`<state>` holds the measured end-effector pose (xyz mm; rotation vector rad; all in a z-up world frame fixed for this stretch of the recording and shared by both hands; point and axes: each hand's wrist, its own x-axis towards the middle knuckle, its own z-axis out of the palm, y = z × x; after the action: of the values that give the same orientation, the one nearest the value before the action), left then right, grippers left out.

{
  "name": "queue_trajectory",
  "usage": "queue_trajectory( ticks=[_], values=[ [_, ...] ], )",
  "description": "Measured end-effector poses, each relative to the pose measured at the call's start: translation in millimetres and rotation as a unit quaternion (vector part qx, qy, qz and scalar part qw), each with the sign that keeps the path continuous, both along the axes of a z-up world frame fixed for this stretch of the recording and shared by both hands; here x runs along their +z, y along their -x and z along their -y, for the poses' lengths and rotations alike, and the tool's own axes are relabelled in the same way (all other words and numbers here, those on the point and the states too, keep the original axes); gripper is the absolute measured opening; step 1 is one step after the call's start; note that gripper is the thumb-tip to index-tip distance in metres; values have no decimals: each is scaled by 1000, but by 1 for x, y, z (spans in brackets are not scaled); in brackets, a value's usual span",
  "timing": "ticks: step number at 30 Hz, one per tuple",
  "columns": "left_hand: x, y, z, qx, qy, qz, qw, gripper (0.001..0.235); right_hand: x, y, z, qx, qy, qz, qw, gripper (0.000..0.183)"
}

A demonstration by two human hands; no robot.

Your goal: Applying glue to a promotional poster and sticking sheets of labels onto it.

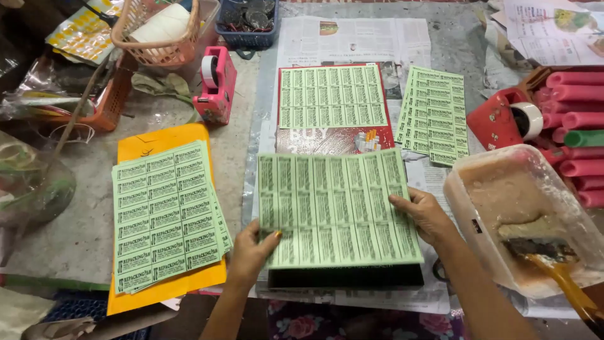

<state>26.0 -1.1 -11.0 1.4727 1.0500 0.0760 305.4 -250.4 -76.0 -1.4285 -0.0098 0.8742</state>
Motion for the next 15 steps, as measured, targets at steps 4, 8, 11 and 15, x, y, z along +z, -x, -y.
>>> queue_trajectory(
  ticks=[4,8,11,15],
  values=[
    [-89,-34,-26,19,-37,149,988,42,-20,-21,1,-34,-38,130,990,31],
    [-97,-69,-46,31,-62,110,991,46,-35,-50,-18,-42,-22,199,979,38],
    [-94,-93,-66,34,-86,97,991,43,-68,-84,-33,-46,-25,216,975,40],
    [-125,-120,-105,16,-119,67,991,44,-92,-112,-42,-46,-9,232,972,40]
  ],
)
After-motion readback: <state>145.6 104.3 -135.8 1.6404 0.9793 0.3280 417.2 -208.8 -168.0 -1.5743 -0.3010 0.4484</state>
